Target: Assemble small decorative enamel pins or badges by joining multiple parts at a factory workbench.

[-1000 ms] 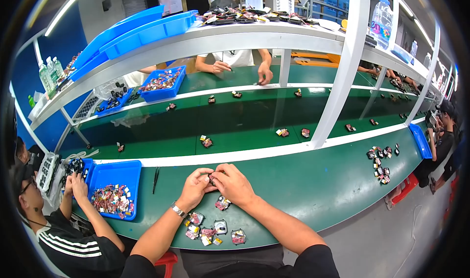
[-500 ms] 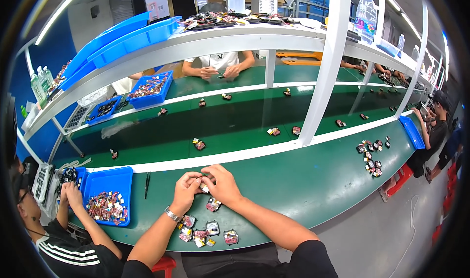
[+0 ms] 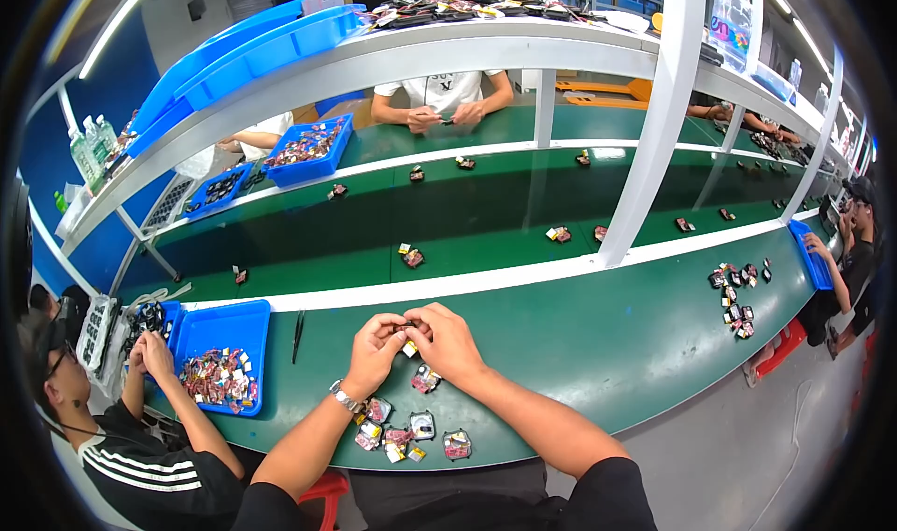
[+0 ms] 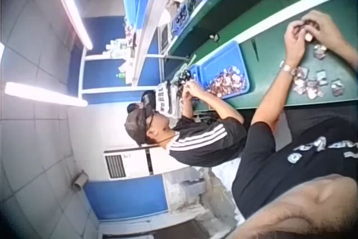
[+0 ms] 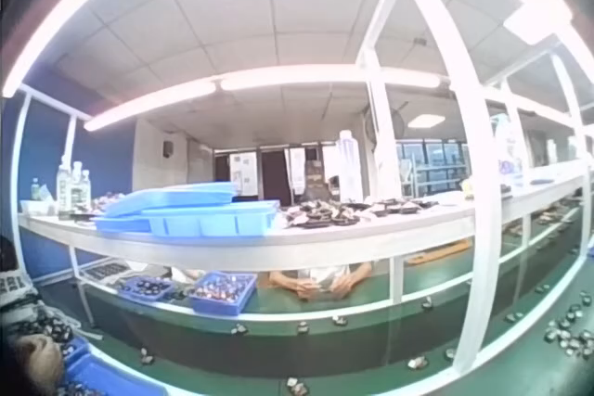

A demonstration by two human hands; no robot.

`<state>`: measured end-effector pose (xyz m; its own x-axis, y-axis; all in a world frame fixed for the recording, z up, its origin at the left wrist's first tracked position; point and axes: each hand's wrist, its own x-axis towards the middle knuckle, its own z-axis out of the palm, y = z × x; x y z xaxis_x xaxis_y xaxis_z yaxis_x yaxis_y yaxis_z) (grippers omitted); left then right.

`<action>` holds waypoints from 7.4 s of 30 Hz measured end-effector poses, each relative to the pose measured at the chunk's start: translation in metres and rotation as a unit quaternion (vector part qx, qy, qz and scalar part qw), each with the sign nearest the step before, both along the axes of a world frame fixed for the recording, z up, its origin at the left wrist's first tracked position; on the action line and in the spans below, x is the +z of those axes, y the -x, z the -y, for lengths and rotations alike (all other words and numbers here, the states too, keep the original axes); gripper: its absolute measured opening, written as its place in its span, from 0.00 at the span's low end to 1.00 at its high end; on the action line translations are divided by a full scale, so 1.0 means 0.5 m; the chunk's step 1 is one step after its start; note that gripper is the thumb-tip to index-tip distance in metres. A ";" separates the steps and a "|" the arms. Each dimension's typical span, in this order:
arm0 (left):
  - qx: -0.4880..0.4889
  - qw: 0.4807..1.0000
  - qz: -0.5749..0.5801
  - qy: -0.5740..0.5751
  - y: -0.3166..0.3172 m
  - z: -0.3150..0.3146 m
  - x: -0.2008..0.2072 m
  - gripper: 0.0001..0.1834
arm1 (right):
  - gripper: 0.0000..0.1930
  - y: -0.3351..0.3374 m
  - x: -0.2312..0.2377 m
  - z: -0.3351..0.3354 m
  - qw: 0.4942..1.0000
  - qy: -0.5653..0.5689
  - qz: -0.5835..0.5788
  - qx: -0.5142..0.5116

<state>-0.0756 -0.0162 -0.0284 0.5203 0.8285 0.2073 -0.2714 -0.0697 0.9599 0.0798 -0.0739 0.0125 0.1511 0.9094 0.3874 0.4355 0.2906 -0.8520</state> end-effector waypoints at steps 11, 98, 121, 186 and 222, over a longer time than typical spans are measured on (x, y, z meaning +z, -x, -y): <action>0.027 0.999 0.006 0.039 -0.003 0.006 0.004 0.13 | 0.09 -0.003 0.007 0.005 0.998 -0.048 0.017 -0.037; 0.079 0.991 -0.025 0.107 0.036 -0.047 0.028 0.10 | 0.12 -0.361 0.035 -0.215 0.768 0.050 0.496 -0.402; 0.021 0.997 -0.026 0.075 0.045 -0.056 0.004 0.11 | 0.21 -0.146 0.002 -0.043 0.882 0.070 0.444 -0.142; -0.058 0.996 -0.058 0.048 0.057 -0.056 0.016 0.09 | 0.08 -0.029 0.017 -0.051 0.965 -0.032 0.232 0.122; -0.071 0.993 -0.079 0.056 0.067 -0.061 0.005 0.07 | 0.07 -0.019 0.005 -0.043 0.975 -0.018 0.170 0.139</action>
